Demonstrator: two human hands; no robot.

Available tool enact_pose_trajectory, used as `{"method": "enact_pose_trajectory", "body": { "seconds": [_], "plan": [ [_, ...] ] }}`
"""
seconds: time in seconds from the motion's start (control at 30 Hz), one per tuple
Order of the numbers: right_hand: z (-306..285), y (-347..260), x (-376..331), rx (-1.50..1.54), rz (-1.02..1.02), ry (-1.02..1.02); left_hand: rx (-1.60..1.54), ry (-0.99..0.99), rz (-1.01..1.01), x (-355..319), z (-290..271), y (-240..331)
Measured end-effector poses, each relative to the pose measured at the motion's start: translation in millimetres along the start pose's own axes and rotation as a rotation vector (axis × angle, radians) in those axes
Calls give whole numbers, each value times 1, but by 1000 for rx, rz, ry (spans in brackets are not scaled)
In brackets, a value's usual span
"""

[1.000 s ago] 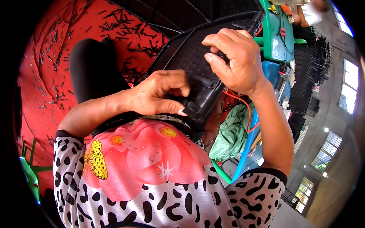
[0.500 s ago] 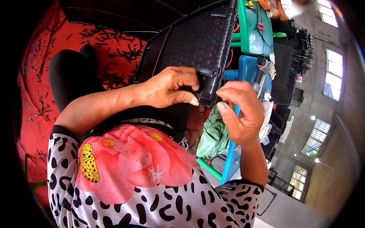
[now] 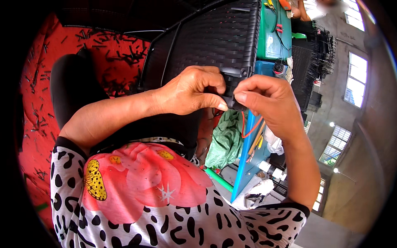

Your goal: The person sits on the floor and repairs a black woven chair frame. They use a silver tool to adjust the plastic weave and then use yellow pliers to cut excess material from the frame.

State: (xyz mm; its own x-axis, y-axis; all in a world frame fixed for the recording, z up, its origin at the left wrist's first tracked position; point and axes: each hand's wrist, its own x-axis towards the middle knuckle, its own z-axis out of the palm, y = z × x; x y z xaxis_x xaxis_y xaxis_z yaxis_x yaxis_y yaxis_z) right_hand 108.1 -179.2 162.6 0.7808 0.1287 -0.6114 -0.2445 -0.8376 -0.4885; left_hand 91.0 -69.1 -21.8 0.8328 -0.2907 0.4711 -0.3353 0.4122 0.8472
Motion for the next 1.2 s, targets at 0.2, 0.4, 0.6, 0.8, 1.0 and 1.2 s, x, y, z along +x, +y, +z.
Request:
{"method": "enact_pose_trajectory", "body": {
  "seconds": [0.2, 0.4, 0.6, 0.8, 1.0, 1.2],
  "plan": [
    [-4, -17, 3, 59, 155, 8, 2, 47, -5, 0, 0, 3],
    [-5, -23, 5, 17, 230, 22, 11, 70, -9, 4, 0, 1],
    [-12, -22, 6, 106, 283, -6, 0, 72, -50, 9, -2, 3],
    [-16, -11, 4, 301, 200, 56, -24, 119, -34, 16, -1, 2],
    [-8, 1, 1, 282, 44, 71, 60, 215, 107, 11, 4, 15],
    [-1, -4, -2, 173, -5, 99, -104, 59, -78, 8, -7, 40]
  ]
}}
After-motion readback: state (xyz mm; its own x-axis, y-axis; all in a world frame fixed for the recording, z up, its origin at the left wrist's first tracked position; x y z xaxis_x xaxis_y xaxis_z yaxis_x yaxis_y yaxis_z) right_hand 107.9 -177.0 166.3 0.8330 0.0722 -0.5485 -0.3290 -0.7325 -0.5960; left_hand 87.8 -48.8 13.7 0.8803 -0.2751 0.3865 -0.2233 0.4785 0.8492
